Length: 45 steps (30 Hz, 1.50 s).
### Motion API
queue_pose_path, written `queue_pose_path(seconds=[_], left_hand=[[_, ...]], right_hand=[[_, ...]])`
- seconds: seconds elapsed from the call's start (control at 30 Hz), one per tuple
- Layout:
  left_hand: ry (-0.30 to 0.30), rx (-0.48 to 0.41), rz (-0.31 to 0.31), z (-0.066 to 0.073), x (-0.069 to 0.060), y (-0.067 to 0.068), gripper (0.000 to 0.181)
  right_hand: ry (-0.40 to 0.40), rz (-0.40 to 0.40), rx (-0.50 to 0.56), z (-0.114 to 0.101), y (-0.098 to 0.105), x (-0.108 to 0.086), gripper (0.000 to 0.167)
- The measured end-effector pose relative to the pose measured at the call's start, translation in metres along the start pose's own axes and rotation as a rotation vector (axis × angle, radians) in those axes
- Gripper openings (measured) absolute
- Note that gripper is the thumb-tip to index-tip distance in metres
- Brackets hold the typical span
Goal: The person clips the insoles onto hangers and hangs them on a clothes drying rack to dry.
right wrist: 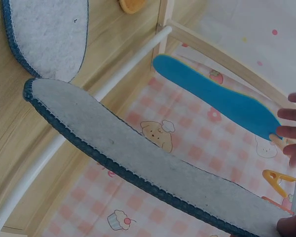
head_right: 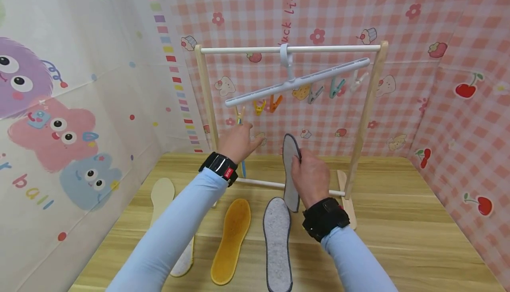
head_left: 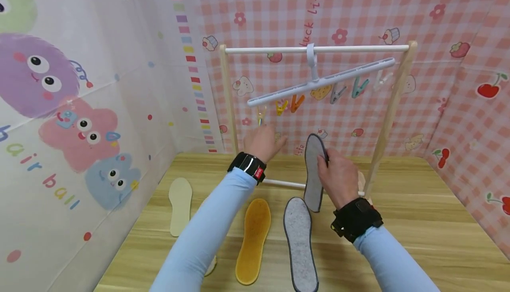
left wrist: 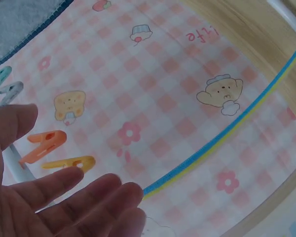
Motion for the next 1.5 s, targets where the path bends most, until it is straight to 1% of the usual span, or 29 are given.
queue_pose_path(seconds=[0.1,0.2,0.27,0.43,0.5,0.53,0.67,0.73,0.8,0.97,1.03,1.2,1.3,1.5], left_hand=[[0.022,0.018,0.015,0.002,0.007,0.001,0.048],[0.035,0.034,0.041,0.004,0.014,0.002,0.044],[0.046,0.031,0.052,0.005,0.019,0.002,0.045],[0.075,0.027,0.099,0.008,0.029,0.004,0.042],[0.083,0.025,0.136,0.010,0.033,0.006,0.044],[0.090,0.019,0.150,0.011,0.036,0.006,0.044],[0.122,-0.058,0.203,0.014,0.044,0.008,0.043],[0.139,-0.086,0.216,0.016,0.048,0.008,0.043],[0.156,-0.095,0.227,0.018,0.050,0.008,0.043],[0.200,-0.095,0.227,0.018,0.056,0.005,0.044],[0.216,-0.085,0.212,0.017,0.058,0.003,0.046],[0.246,-0.096,0.189,0.016,0.063,0.001,0.048],[0.249,-0.123,0.198,0.016,0.067,-0.001,0.047],[0.257,-0.189,0.238,0.015,0.073,-0.004,0.045]], right_hand=[[-0.002,0.009,0.003,0.000,-0.002,0.002,0.021],[0.008,0.026,-0.004,-0.001,-0.004,0.004,0.021],[0.018,0.044,-0.012,-0.001,-0.005,0.005,0.020],[0.036,0.084,-0.030,-0.004,-0.007,0.008,0.020],[0.046,0.095,-0.028,-0.006,-0.009,0.010,0.021],[0.053,0.102,-0.025,-0.007,-0.009,0.011,0.021],[0.068,0.119,-0.008,-0.010,-0.011,0.014,0.016],[0.068,0.125,-0.005,-0.011,-0.012,0.015,0.015],[0.068,0.126,-0.009,-0.012,-0.013,0.016,0.016],[0.072,0.118,-0.014,-0.015,-0.015,0.018,0.019],[0.072,0.115,-0.008,-0.016,-0.016,0.019,0.018],[0.067,0.108,0.007,-0.017,-0.016,0.021,0.018],[0.070,0.112,0.006,-0.018,-0.016,0.022,0.018],[0.067,0.110,0.001,-0.018,-0.019,0.024,0.019]])
Point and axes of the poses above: each hand's wrist, its own x-axis towards the middle knuckle, its own y-axis out of the back of the hand, z = x × y, the point moved 5 cm from there along x, towards the middle knuckle, and after that the axes turned 6 degrees about y, right-handed, at the moved point
